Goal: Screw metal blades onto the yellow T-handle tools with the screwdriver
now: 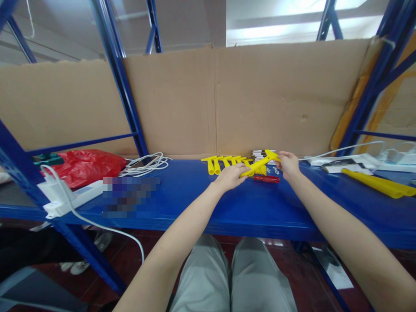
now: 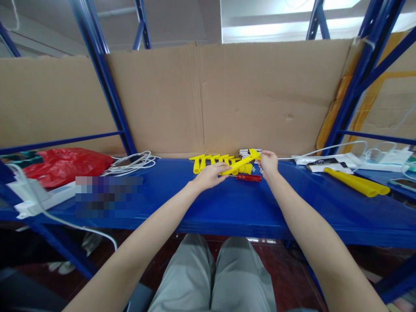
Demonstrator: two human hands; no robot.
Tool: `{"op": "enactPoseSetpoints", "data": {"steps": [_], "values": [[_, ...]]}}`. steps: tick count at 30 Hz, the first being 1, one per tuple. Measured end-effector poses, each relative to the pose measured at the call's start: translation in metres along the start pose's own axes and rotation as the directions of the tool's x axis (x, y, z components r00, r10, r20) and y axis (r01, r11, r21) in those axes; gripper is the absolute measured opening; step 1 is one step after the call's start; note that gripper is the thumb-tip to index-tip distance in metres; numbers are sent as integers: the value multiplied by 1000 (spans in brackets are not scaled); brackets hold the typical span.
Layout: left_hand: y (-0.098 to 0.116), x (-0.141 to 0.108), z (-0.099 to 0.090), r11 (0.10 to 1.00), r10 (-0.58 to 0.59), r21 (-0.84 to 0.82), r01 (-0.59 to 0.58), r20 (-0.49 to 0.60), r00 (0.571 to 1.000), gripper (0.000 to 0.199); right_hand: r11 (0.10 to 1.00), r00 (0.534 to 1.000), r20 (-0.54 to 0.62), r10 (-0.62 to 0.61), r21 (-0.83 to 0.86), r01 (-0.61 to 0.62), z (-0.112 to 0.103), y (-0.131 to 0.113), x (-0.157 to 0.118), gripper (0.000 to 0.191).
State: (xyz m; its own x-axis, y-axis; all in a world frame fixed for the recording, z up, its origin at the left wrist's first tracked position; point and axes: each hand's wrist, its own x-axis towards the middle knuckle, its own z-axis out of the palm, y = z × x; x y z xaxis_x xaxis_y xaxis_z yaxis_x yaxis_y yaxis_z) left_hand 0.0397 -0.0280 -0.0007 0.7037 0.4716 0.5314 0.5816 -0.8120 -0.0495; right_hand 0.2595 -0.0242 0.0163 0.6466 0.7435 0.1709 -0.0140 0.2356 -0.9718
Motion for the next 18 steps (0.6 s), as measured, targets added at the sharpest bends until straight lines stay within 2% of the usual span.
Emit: {"op": "enactPoseSetpoints", "data": {"steps": [6, 10, 13, 15, 18], "values": [[0, -1, -2, 1000, -14, -15, 14, -1, 1000, 38, 1000, 1000, 28, 0, 12, -1, -6, 12, 17, 23], [-1, 0, 0, 999, -46, -14, 46, -26, 999, 39, 999, 997, 70, -43, 11, 43, -8, 17, 27, 17], [-3, 1, 1, 997, -74, -17, 73, -101, 992, 37, 995, 990, 115, -80, 76, 72, -7, 14, 25, 14], [-5, 1, 0, 995, -101, -21, 99, -166, 981, 35, 987, 977, 188, -100, 145, 73, -6, 8, 19, 15], [-12, 1, -6, 973, -228, -23, 229, -246, 942, 35, 977, 955, 279, -96, 209, 37, -6, 1, 7, 14]]}}
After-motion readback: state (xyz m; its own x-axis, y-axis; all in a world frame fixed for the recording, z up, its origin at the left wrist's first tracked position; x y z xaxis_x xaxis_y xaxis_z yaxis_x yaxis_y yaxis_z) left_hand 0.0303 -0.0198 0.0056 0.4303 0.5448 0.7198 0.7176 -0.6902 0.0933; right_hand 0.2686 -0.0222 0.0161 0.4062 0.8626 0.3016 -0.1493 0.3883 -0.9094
